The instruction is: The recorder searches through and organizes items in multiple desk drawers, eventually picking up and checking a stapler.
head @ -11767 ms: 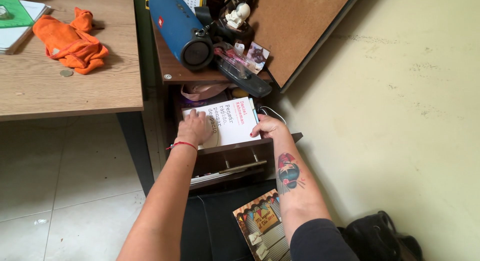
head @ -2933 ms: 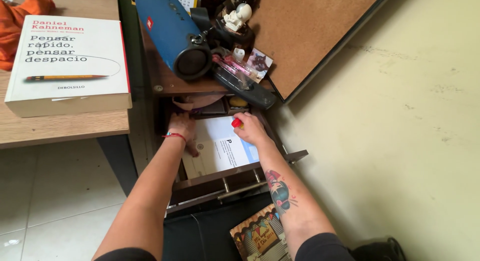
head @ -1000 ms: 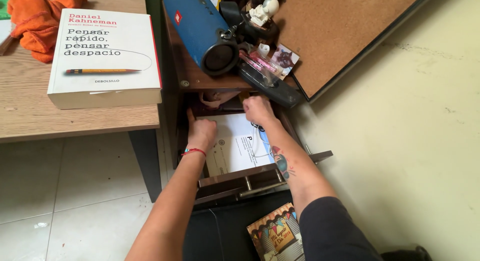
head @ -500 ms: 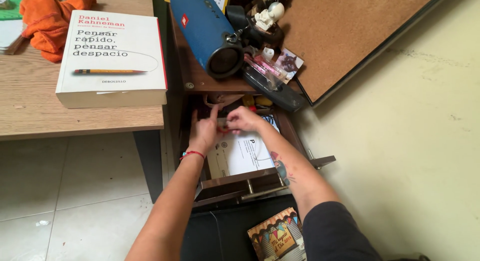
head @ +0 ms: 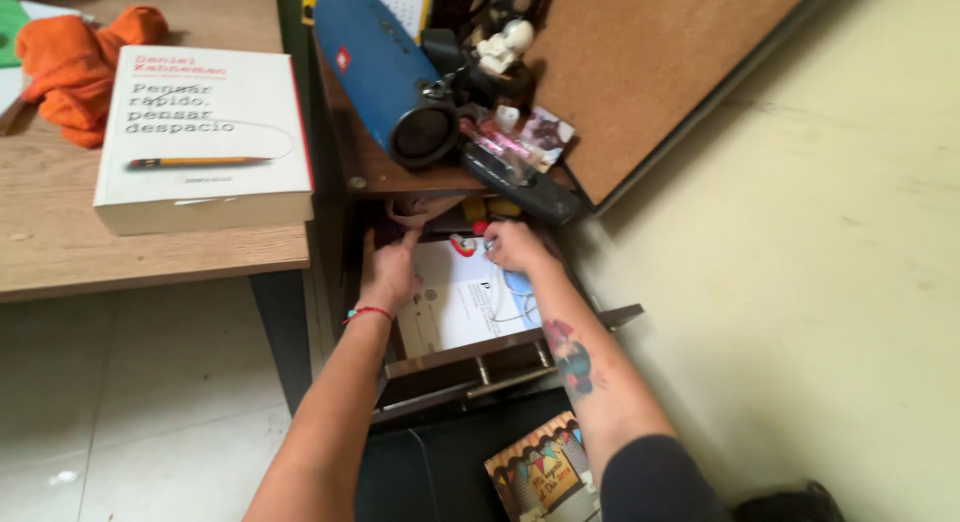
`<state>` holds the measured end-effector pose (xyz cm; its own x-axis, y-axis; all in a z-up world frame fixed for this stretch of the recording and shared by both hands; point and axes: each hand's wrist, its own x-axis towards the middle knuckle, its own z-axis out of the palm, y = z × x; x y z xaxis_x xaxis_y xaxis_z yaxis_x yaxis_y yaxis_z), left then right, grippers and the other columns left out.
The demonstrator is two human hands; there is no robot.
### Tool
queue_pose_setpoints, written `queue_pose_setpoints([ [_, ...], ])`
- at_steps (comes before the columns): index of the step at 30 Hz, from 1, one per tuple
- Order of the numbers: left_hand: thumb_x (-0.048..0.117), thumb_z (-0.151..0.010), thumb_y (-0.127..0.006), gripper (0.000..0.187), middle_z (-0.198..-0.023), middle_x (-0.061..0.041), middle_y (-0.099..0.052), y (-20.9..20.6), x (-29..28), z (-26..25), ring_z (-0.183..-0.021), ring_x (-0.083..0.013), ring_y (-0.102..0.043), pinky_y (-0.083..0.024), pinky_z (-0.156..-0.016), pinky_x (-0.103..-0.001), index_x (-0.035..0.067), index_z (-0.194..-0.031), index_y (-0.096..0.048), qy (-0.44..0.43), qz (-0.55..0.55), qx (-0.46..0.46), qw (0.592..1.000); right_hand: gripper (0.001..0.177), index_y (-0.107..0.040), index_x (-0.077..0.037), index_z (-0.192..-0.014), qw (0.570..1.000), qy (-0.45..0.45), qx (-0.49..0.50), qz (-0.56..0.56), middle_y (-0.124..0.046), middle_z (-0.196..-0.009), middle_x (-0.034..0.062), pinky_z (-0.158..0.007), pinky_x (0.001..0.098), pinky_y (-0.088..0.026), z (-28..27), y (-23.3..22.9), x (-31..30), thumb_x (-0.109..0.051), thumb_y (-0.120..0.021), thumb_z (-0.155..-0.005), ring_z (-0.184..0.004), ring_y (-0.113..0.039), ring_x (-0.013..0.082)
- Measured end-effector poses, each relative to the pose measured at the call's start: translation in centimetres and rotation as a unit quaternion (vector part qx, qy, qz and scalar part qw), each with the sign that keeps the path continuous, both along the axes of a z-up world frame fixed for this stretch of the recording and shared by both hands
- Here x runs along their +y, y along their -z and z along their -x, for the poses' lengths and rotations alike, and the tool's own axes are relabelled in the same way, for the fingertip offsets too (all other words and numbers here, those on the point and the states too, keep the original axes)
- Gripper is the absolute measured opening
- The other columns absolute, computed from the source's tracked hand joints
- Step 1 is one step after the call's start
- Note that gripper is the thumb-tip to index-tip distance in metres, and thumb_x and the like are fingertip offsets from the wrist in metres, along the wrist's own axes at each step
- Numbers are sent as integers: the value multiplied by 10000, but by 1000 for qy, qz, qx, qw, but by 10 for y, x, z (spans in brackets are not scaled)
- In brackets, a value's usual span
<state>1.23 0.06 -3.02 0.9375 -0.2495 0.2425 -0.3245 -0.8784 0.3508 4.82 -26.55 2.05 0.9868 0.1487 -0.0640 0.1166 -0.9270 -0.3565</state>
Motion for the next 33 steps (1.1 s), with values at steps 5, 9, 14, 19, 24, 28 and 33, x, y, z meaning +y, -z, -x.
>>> queue_pose_setpoints([
  [5,360,-868,-707,630,-1134,-169,-717,-15,1,10,-1122,-316,-664,-149,-1252,-529,216,-1446,-500,22,-21,44,999,426,-767,-85,-1109,963,-267,-13,28,-714,-1115,187,-897,411,-516,25,32,-26,-244,-916,-743,-1040,-647,337],
  [9,372,-955,-558,487,-1363,-146,-640,-7,7,2,-1325,-284,-554,-59,-1296,-500,221,-1418,-564,67,-17,122,990,344,-760,-134,-1027,963,-82,182,181,-761,-1049,99,-870,382,-575,44,11,-24,-154,-866,-700,-1000,-726,256],
  [14,350,-928,-583,483,-1342,-146,-659,-19,6,21,-1325,-296,-566,-168,-1268,-455,214,-1391,-610,66,-23,148,986,192,-822,-176,-866,990,-24,-27,136,-778,-978,87,-883,387,-569,53,-1,-3,-62,-710,-760,-988,-727,277],
  [19,412,-912,-627,529,-1323,-160,-671,-34,-3,29,-1293,-332,-588,-307,-1220,-409,187,-1391,-614,73,-3,220,973,274,-806,-161,-890,995,5,-94,-10,-747,-969,137,-861,425,-577,97,-24,18,-3,-628,-755,-962,-709,339],
  [24,531,-953,-537,542,-1320,-140,-662,-44,-24,28,-1252,-355,-599,-462,-1060,-424,154,-1325,-655,164,92,218,958,203,-772,-155,-923,971,-9,-235,-39,-756,-977,127,-796,478,-570,148,-44,29,-101,-623,-796,-918,-700,368],
  [28,523,-973,-520,540,-1290,-175,-690,-18,-58,29,-1218,-386,-624,-489,-1040,-440,113,-1281,-692,193,72,138,969,136,-769,-155,-892,965,60,-243,-72,-735,-864,155,-740,493,-577,172,-49,34,-241,-697,-815,-831,-701,388],
  [33,514,-1023,-491,527,-1207,-230,-696,-48,-62,95,-1151,-417,-635,-488,-1015,-474,88,-1239,-711,165,85,164,969,261,-753,-157,-792,946,102,-304,-50,-708,-757,166,-658,542,-538,182,-38,34,-377,-645,-885,-746,-675,423],
])
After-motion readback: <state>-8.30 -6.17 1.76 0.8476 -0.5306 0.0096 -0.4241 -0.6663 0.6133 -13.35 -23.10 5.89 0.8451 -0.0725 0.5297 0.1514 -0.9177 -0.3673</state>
